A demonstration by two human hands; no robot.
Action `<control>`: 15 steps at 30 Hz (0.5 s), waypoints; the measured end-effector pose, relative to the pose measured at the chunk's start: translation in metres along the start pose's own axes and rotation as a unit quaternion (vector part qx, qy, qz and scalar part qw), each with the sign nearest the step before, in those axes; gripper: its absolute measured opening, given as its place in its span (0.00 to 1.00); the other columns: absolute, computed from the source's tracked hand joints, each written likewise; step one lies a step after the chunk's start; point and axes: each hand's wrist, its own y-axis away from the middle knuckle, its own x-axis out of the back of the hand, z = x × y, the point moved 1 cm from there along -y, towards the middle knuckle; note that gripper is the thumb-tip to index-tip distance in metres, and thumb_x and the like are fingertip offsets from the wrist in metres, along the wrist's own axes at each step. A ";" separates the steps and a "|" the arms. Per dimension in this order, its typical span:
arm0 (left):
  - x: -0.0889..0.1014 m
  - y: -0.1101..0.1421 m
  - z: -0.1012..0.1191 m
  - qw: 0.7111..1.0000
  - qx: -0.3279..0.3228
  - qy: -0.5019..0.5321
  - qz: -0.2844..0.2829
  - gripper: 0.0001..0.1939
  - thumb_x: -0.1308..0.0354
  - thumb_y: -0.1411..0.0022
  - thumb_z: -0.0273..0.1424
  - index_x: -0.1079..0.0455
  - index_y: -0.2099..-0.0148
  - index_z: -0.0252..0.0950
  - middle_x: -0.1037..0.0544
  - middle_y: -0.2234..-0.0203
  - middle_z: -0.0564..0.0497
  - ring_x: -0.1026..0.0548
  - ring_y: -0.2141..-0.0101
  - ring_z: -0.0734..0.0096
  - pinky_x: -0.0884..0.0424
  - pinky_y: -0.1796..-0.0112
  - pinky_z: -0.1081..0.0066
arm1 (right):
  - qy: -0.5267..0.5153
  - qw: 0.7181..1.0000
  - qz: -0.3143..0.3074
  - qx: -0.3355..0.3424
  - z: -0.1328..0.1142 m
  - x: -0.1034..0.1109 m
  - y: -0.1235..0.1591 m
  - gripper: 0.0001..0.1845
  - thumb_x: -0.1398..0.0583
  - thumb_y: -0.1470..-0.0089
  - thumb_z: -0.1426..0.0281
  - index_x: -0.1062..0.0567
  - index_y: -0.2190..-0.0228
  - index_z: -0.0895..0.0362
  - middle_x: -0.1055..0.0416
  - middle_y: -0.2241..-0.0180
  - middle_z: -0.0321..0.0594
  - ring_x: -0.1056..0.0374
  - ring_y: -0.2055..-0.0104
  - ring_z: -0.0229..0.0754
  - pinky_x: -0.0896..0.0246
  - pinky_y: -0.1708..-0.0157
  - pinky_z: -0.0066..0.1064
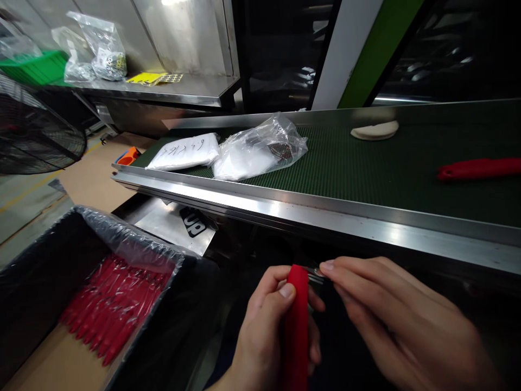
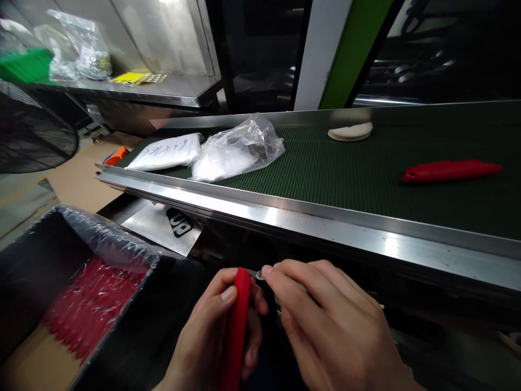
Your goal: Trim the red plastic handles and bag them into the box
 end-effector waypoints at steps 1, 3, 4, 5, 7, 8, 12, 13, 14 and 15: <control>-0.001 0.000 0.000 1.000 0.001 -0.002 0.002 0.12 0.52 0.33 0.38 0.33 0.57 0.35 0.25 0.67 0.49 0.31 0.84 0.81 0.38 0.85 0.83 | 0.000 1.000 0.001 -0.001 0.000 0.000 0.000 0.20 0.46 0.42 0.83 0.29 0.49 0.62 0.31 0.53 0.43 0.36 0.52 0.36 0.37 0.54 0.30; -0.002 0.000 0.001 1.000 0.002 0.000 -0.004 0.13 0.52 0.33 0.38 0.33 0.57 0.35 0.25 0.67 0.49 0.31 0.84 0.80 0.38 0.86 0.83 | -0.002 1.000 0.003 -0.004 0.000 -0.001 -0.001 0.20 0.46 0.42 0.84 0.29 0.49 0.62 0.31 0.53 0.43 0.36 0.52 0.37 0.37 0.54 0.30; -0.002 0.000 0.001 1.000 0.003 0.003 -0.004 0.12 0.52 0.33 0.38 0.33 0.57 0.35 0.25 0.67 0.49 0.31 0.84 0.80 0.37 0.86 0.83 | -0.003 1.000 0.001 -0.001 0.000 -0.001 -0.001 0.20 0.46 0.42 0.83 0.29 0.49 0.62 0.31 0.53 0.43 0.36 0.52 0.37 0.37 0.54 0.30; -0.002 0.000 0.001 1.000 0.003 0.005 -0.003 0.12 0.52 0.33 0.38 0.34 0.57 0.35 0.25 0.67 0.49 0.31 0.84 0.80 0.37 0.86 0.83 | -0.002 1.000 -0.002 0.002 0.000 -0.001 -0.001 0.20 0.46 0.42 0.83 0.29 0.49 0.62 0.31 0.54 0.43 0.36 0.52 0.37 0.37 0.54 0.30; -0.002 -0.001 0.000 1.000 0.004 0.004 -0.005 0.12 0.53 0.33 0.38 0.34 0.57 0.35 0.25 0.67 0.49 0.31 0.84 0.80 0.37 0.86 0.83 | 0.001 1.000 -0.005 0.003 0.001 -0.001 0.000 0.21 0.45 0.42 0.83 0.30 0.48 0.62 0.32 0.53 0.43 0.36 0.52 0.37 0.37 0.54 0.30; -0.002 -0.001 0.000 1.000 0.004 0.002 -0.001 0.12 0.53 0.33 0.37 0.34 0.57 0.35 0.25 0.67 0.49 0.32 0.84 0.81 0.37 0.86 0.83 | 0.001 1.000 -0.005 0.002 0.001 0.000 0.000 0.21 0.45 0.43 0.83 0.30 0.48 0.62 0.32 0.53 0.44 0.36 0.52 0.37 0.37 0.54 0.31; -0.003 -0.001 0.001 1.000 0.006 -0.010 0.009 0.12 0.53 0.33 0.38 0.34 0.57 0.35 0.26 0.68 0.50 0.34 0.85 0.81 0.39 0.86 0.82 | -0.003 1.000 -0.005 -0.002 0.001 0.000 0.002 0.21 0.45 0.43 0.84 0.29 0.48 0.62 0.31 0.54 0.44 0.35 0.52 0.38 0.37 0.54 0.32; -0.003 -0.001 0.002 1.000 0.009 -0.014 0.014 0.13 0.53 0.33 0.38 0.34 0.58 0.35 0.26 0.69 0.50 0.35 0.85 0.82 0.39 0.86 0.82 | 0.000 1.000 -0.009 0.001 0.001 0.000 0.002 0.21 0.45 0.43 0.84 0.29 0.49 0.62 0.31 0.54 0.44 0.35 0.53 0.38 0.37 0.55 0.32; -0.003 0.000 0.002 1.000 0.013 -0.017 0.014 0.13 0.53 0.33 0.39 0.34 0.58 0.35 0.26 0.70 0.50 0.35 0.86 0.82 0.39 0.86 0.82 | 0.002 1.000 -0.012 0.004 0.001 0.000 0.003 0.21 0.45 0.43 0.84 0.29 0.48 0.62 0.31 0.54 0.44 0.35 0.53 0.38 0.37 0.55 0.32; -0.004 0.001 0.002 1.000 0.017 -0.017 0.015 0.14 0.53 0.33 0.39 0.34 0.59 0.34 0.26 0.71 0.50 0.36 0.86 0.82 0.40 0.86 0.82 | 0.005 1.000 -0.012 0.004 0.000 0.000 0.004 0.21 0.45 0.43 0.84 0.29 0.48 0.62 0.31 0.54 0.44 0.35 0.53 0.39 0.37 0.55 0.33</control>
